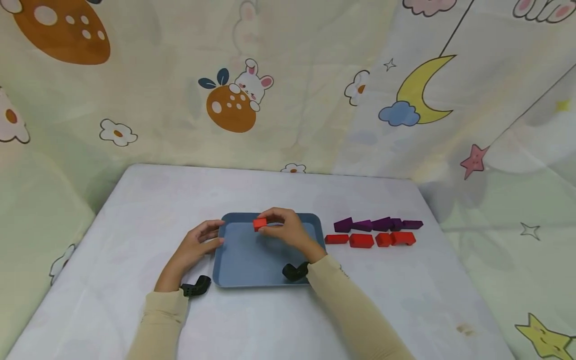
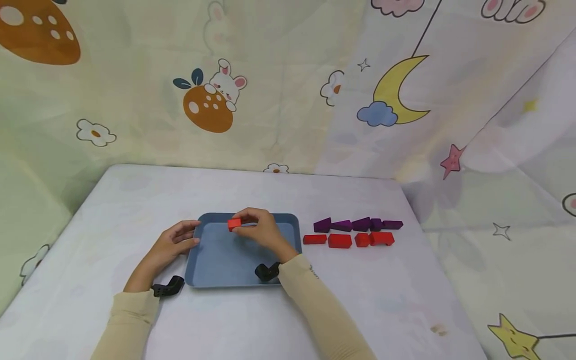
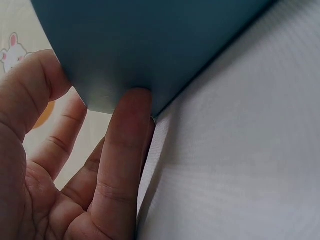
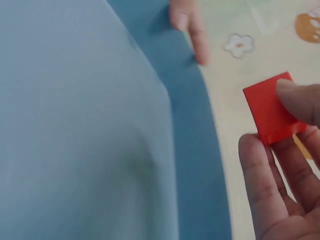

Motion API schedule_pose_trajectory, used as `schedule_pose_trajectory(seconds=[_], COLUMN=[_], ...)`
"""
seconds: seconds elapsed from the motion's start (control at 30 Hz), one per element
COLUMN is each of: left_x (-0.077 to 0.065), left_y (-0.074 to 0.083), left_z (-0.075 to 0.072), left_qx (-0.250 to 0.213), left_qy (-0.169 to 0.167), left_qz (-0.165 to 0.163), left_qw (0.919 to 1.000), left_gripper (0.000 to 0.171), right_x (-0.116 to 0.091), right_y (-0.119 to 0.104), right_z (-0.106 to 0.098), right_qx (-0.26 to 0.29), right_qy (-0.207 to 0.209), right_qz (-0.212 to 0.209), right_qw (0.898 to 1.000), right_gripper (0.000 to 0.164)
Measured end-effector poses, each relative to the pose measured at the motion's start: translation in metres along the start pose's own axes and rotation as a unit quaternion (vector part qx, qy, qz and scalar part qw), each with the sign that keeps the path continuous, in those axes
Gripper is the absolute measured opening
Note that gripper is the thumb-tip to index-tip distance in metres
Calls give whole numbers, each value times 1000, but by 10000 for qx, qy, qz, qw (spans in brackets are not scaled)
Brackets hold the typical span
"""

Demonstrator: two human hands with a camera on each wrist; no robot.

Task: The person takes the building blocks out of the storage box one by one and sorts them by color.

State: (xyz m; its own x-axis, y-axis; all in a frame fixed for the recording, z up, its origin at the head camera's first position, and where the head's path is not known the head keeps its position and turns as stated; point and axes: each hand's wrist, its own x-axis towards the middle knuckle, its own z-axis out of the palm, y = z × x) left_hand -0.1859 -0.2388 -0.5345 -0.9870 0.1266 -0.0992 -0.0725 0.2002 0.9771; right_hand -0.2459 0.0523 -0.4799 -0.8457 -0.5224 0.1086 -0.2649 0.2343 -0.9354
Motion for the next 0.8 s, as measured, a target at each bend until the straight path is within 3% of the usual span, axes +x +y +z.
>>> schedule_pose_trajectory(seconds=[0.3,0.8], left_x=[0,2], left_y=[-3,-5], left_z=[1,3], left_qx=[140,228], left_qy=[34,62], left_qz=[-15,57], left_qw=[9999,9997], left_gripper=[61,60], right_x=[-38,-105], right_y=[11,39], right_z=[-55,-146], right_qx=[153,-310], right_qy=[266,882], right_qz=[-57,558], right_qw=[9995,9941], right_gripper=[28,31])
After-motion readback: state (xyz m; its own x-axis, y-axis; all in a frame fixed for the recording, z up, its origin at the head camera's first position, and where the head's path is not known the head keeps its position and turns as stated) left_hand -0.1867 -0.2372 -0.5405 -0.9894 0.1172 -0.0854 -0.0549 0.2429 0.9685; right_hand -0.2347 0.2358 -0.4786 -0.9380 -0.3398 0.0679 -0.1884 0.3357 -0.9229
